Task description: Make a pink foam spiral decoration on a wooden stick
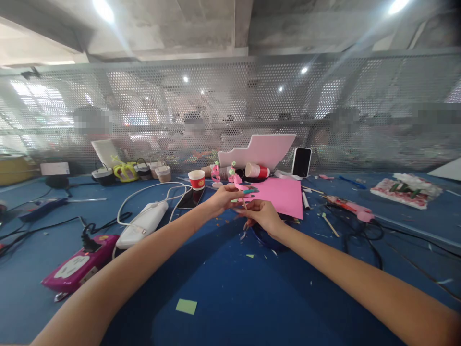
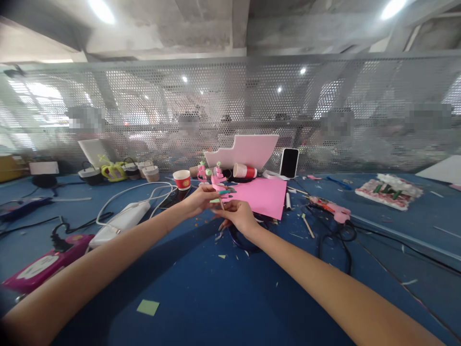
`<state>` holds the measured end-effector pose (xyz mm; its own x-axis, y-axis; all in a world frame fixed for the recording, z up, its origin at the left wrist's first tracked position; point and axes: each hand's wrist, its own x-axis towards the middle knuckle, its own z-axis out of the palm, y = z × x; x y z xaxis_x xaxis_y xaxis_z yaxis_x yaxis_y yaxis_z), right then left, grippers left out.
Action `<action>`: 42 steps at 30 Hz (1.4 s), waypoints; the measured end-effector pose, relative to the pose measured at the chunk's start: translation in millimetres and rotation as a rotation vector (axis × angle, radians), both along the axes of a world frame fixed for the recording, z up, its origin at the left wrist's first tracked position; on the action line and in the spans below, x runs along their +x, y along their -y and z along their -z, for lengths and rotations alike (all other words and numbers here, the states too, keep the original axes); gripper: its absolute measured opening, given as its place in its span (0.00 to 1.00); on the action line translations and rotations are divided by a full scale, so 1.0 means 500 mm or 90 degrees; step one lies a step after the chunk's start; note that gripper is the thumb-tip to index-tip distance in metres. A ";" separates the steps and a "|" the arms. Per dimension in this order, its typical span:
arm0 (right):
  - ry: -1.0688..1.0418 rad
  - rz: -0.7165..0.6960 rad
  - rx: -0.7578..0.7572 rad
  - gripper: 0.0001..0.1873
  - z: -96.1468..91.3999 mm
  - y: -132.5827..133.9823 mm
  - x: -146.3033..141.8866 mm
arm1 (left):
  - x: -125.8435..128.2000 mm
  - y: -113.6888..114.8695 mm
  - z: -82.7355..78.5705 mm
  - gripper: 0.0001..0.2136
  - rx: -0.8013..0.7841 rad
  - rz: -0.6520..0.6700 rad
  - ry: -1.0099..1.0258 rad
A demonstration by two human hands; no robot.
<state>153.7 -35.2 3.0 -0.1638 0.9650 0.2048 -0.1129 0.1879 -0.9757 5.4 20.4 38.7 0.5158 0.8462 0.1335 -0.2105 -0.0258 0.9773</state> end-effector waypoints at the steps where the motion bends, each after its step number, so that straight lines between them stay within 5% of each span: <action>1: 0.004 0.000 0.000 0.18 0.000 0.000 0.000 | 0.000 -0.002 0.001 0.07 -0.013 -0.022 0.010; 5: -0.010 -0.008 -0.014 0.20 -0.001 -0.003 0.001 | -0.001 -0.008 0.009 0.07 -0.053 -0.054 0.021; 10: -0.093 -0.032 -0.037 0.21 -0.004 -0.009 0.007 | -0.001 -0.002 0.032 0.12 -0.087 0.013 0.034; 22: -0.281 -0.008 -0.151 0.05 -0.011 -0.023 0.015 | 0.000 -0.007 0.068 0.10 -0.091 -0.019 0.158; 30: -0.281 -0.055 -0.161 0.15 -0.014 -0.032 0.013 | 0.014 0.009 0.073 0.08 -0.114 -0.035 0.194; 42: -0.189 0.090 -0.091 0.23 -0.006 -0.021 -0.005 | 0.030 0.019 0.089 0.06 -0.134 -0.027 0.240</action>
<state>151.3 -24.5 5.9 0.0201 0.9962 0.0847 -0.3777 0.0860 -0.9219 20.5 11.1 -5.5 0.4283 0.8946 0.1277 -0.5570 0.1501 0.8168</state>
